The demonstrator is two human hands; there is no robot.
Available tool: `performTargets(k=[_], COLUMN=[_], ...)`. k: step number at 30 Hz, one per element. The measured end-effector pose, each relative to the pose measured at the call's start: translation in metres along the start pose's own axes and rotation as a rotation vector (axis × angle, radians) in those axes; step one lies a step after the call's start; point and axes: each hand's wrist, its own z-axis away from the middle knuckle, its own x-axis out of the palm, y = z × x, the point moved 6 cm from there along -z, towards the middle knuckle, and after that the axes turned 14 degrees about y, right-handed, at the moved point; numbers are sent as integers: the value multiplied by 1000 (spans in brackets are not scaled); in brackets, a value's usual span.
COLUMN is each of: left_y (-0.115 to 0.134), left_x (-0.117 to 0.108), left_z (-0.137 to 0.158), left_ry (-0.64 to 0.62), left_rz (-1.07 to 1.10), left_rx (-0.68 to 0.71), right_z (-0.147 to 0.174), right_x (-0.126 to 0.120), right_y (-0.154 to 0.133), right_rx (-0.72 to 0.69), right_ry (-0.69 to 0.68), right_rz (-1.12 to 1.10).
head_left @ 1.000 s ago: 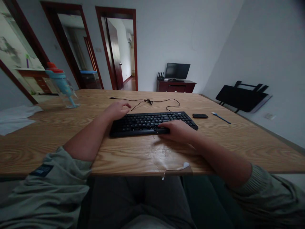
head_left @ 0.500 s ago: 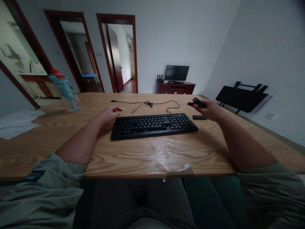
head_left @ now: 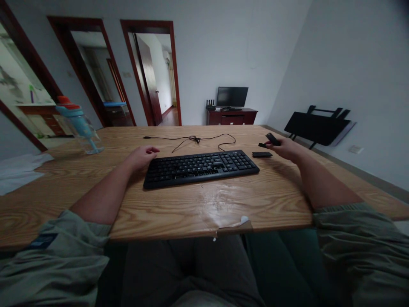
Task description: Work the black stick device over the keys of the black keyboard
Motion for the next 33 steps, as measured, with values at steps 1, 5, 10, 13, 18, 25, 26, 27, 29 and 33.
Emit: performTargets(k=[1,5,10,13,18,25,26,27,29,33], left_y=[-1,-4,-2,3,6,6,7,8,10,14], left_x=[1,3,1,0,1,-2,-2,-2,-2,-2], left_z=[0,1,3,3,5,3,3,4,4,6], left_ry=[-2,-10,-20,-38,-72,-38,-35,-34,-33,-47], left_rz=[3,14,-6,-40,-61,-109,-108,-102,-87,-72], left_rx=[-3,-16,-32,-44,-49,3,4,5,2,-5], right_z=[-4,-26,-38,-39,-43,-38,-36,-34,-33,-34], right_x=[5,24,42,48,54,40,40,41,45,52], right_y=[-6,-26,-27,-22,-19,-33,-36,-37,-39,-37], right_rx=[5,-28,-36,-8,-14,-42,-52,-60,-64,-60], right_ry=[-19,-155,-376,-415,-391,-277,-281,-290,-317,-378], right_rz=[9,86,310,348,314,234,249,265,288,318])
